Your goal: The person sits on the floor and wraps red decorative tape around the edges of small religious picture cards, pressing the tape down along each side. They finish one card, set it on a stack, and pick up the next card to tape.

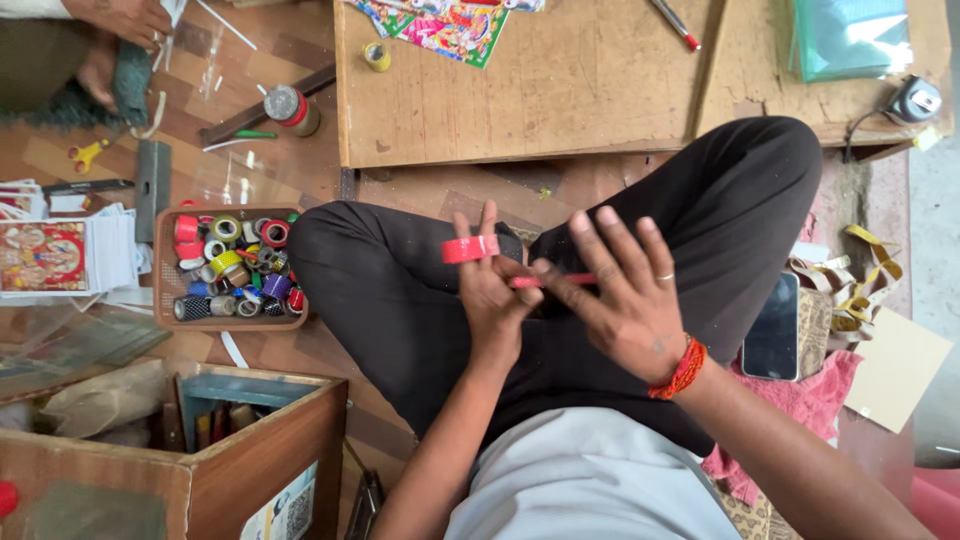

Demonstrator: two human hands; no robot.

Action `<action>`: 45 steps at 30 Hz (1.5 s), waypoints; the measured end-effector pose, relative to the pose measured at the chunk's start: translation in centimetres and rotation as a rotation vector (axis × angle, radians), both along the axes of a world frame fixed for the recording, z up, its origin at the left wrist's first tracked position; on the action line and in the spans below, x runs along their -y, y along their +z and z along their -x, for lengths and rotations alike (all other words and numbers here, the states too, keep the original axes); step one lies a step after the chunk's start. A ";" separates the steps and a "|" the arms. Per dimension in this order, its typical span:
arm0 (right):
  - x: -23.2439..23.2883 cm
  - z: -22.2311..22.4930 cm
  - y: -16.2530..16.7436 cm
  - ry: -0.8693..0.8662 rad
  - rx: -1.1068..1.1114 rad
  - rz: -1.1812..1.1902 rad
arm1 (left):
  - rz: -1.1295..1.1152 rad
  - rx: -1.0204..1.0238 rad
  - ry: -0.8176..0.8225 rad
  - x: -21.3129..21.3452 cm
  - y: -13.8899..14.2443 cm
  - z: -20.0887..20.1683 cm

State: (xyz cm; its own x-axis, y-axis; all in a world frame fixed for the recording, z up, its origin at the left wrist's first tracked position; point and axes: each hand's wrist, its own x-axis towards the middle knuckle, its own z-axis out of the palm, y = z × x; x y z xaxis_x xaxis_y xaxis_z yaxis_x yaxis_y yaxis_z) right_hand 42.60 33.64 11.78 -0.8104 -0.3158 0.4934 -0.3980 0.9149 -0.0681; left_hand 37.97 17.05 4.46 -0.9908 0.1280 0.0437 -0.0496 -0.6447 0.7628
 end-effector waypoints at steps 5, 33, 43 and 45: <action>-4.8 -10.6 3.5 -0.173 -0.109 0.058 | 0.000 -0.038 0.090 -2.0 3.3 -7.7; 1.9 39.5 -1.1 -0.168 0.637 1.888 | 0.432 0.202 0.062 17.2 2.9 36.3; -0.3 87.0 -6.5 -0.196 0.559 2.047 | 1.721 -0.029 -0.119 18.5 -6.1 67.6; -0.4 89.8 -8.1 -0.279 0.521 2.026 | 1.786 -0.014 -0.194 17.9 -7.0 70.1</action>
State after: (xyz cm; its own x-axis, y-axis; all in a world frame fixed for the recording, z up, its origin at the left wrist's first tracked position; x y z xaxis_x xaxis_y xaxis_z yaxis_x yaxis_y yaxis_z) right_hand -47.23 34.08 3.69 -0.8733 0.3647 -0.3231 0.0827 -0.5427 -0.8359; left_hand -32.16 -0.90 -2.55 -0.9583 0.1273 -0.2558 -0.0046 0.8883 0.4593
